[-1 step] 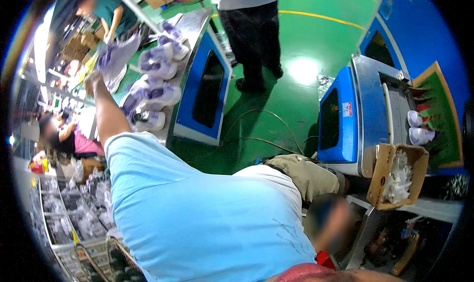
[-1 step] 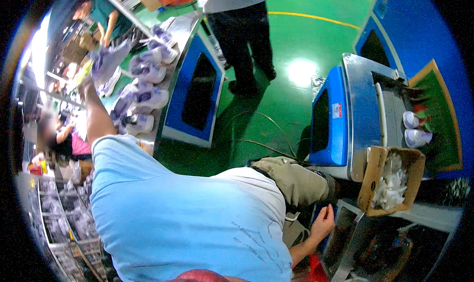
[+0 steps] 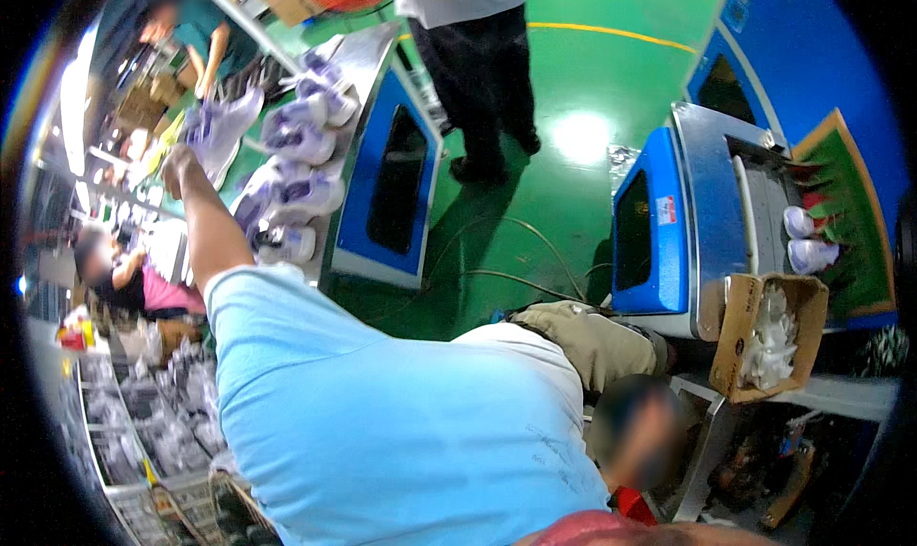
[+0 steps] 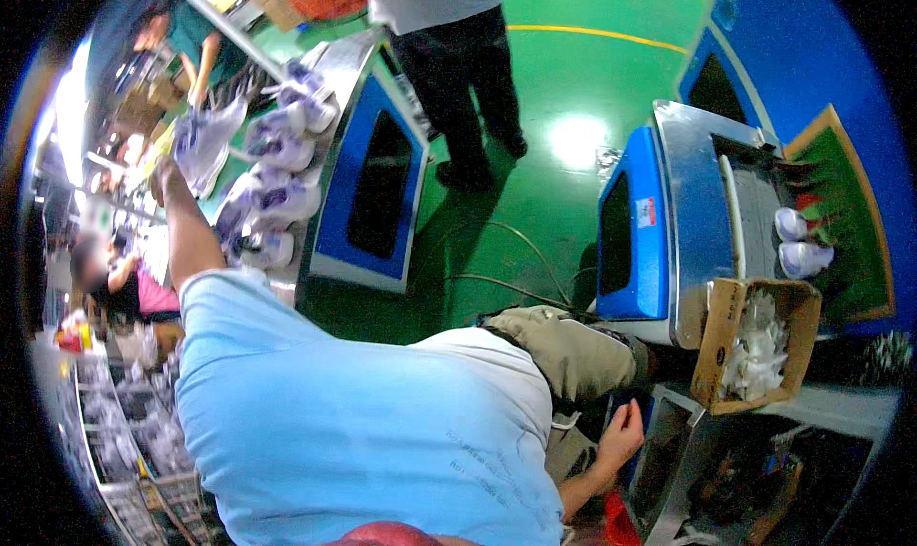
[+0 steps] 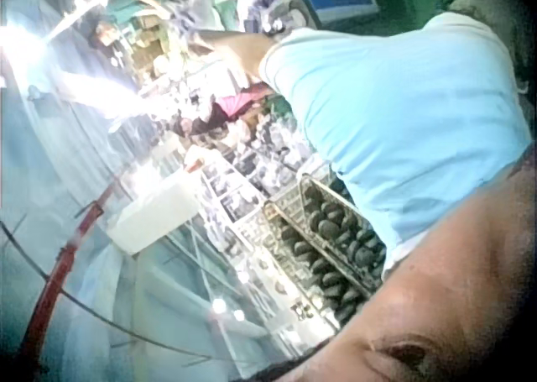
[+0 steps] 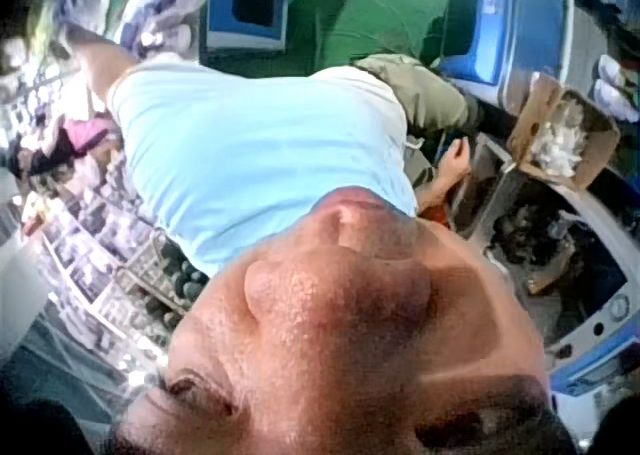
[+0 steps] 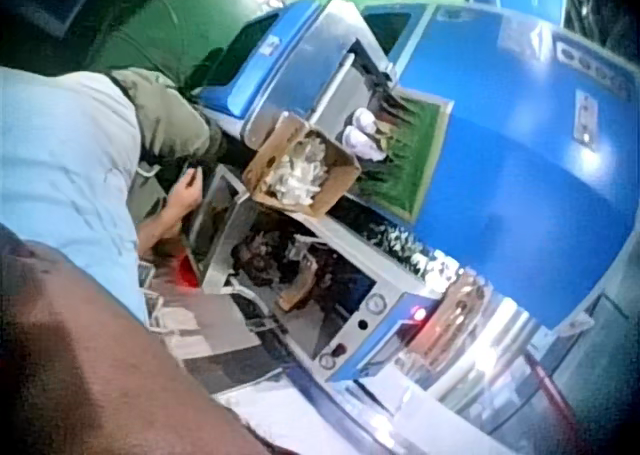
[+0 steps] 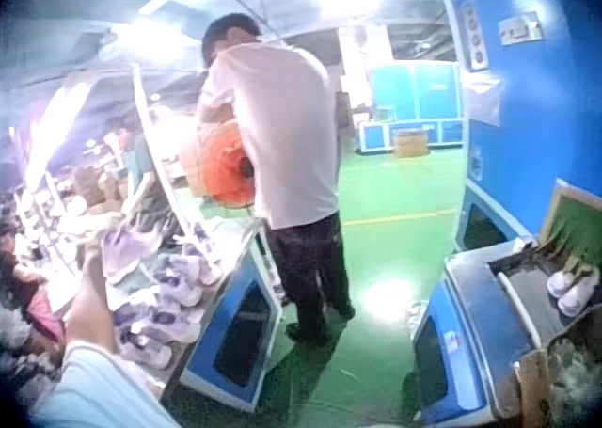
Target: The person takes white sneakers from a conveyor belt, fits them onto green shoe lasts, and places them into a machine for processing. They handle multiple shoes one by one, ensuring each is properly fitted before inserting it into the machinery and then returning it to the conveyor belt.
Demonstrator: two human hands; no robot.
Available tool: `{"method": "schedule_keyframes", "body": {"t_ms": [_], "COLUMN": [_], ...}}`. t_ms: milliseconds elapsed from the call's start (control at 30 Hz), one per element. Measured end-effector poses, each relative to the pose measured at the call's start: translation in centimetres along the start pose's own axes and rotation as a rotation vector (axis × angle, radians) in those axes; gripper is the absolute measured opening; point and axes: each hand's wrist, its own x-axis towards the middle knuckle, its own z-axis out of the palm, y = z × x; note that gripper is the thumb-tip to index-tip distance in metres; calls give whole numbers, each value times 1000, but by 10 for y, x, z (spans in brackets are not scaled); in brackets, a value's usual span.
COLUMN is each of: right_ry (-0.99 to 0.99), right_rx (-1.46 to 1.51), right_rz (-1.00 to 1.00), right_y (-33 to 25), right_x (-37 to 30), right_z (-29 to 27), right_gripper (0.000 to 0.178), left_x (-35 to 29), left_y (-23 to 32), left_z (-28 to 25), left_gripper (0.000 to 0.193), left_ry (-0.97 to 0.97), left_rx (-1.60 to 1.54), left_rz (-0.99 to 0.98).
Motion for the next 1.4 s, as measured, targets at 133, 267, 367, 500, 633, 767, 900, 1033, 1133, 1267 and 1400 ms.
{"method": "schedule_keyframes", "body": {"t_ms": [133,267,367,500,633,767,900,1033,1133,1267,1400], "right_ry": [119,132,221,307,380,438,379,314,226,292,138], "right_rx": [-175,-36,30,122,276,631,289,-109,-322,161,791], "right_rz": [245,398,534,712,874,955,875,453,310,298,-189], "right_y": [10,15,17,19,2,-18,-49,-79,-59,-65,-123], "right_x": [-56,-82,-98,-127,-142,-140,-111,-63,-53,-3,49], "right_z": [6,12,7,0,-3,-2,7,-9,3,-9,-46], "right_gripper": [42,46,50,56,63,70,52,36,29,46,100], "left_x": [-249,-506,-710,-966,-1236,-1384,-1394,-1318,-1201,-1053,-956], "left_y": [116,178,204,223,243,265,197,245,242,201,119], "left_z": [127,11,-39,-100,-146,-193,-230,-192,-189,-175,-140], "left_gripper": [51,36,27,31,48,76,80,64,54,63,70], "left_ry": [-140,-572,-943,-1321,-1807,-1993,-1433,-1546,-1324,-2154,-2806], "left_rx": [-262,-577,-863,-983,-1111,-938,-885,-905,-1017,-1204,-1011], "left_rz": [715,1322,1799,2419,2180,1887,1857,2202,2167,1423,540]}}
